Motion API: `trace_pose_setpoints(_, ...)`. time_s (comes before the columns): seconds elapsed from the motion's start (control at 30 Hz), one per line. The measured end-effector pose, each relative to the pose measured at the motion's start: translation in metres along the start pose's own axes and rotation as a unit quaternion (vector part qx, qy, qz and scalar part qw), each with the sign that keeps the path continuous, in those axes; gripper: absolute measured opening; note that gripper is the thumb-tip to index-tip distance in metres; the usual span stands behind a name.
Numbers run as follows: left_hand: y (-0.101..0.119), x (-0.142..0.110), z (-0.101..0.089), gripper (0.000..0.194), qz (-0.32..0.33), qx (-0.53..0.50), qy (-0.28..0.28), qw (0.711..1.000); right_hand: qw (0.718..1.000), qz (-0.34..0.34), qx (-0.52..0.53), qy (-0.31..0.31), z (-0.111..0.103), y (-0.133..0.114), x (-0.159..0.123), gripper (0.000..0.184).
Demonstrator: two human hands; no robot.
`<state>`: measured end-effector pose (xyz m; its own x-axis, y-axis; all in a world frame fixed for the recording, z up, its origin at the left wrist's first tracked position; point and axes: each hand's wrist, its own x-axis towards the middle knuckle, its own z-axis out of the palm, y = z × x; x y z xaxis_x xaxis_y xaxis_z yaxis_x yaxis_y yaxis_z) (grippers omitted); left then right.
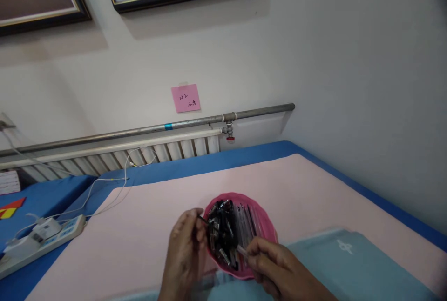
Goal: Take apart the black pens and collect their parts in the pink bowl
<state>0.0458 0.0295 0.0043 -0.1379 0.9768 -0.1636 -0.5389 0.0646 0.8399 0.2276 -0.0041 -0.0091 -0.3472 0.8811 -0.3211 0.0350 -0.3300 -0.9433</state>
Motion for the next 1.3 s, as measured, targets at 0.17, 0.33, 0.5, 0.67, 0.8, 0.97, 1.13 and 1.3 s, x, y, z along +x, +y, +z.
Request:
trace_pose_setpoints(0.17,0.016,0.014,-0.018,0.033,0.081,-0.007,0.098,0.992,0.987,-0.084,-0.101,0.097,-0.019,-0.008,-0.004,0.012)
trace_pose_setpoints(0.33,0.002,0.008,-0.011,0.033,0.104,0.2,0.074,0.971,0.979,-0.109,-0.103,0.135,-0.027,-0.015,-0.008,0.016)
trace_pose_setpoints(0.5,-0.017,0.0,0.003,0.036,0.113,0.307,0.008,0.945,0.976,-0.119,-0.124,0.137,-0.023,-0.015,-0.008,0.016)
trace_pose_setpoints(0.67,-0.026,0.001,0.008,0.04,0.09,0.265,-0.025,0.96,0.976,-0.125,-0.117,0.138,-0.023,-0.013,-0.006,0.015)
trace_pose_setpoints(0.8,-0.024,-0.001,0.009,0.047,0.076,0.24,-0.032,0.967,0.976,-0.127,-0.114,0.134,-0.023,-0.013,-0.006,0.014)
trace_pose_setpoints(0.97,-0.026,-0.001,0.005,0.036,0.072,0.269,-0.032,0.96,0.975,-0.125,-0.118,0.141,-0.023,-0.014,-0.007,0.014)
trace_pose_setpoints(1.13,-0.028,-0.002,0.005,0.029,0.056,0.315,-0.038,0.947,0.982,-0.109,-0.102,0.117,-0.019,-0.015,-0.008,0.014)
trace_pose_setpoints(1.3,-0.031,-0.013,0.015,0.037,-0.066,0.169,-0.171,0.968,0.996,-0.061,-0.04,0.052,-0.01,-0.003,-0.002,0.016)
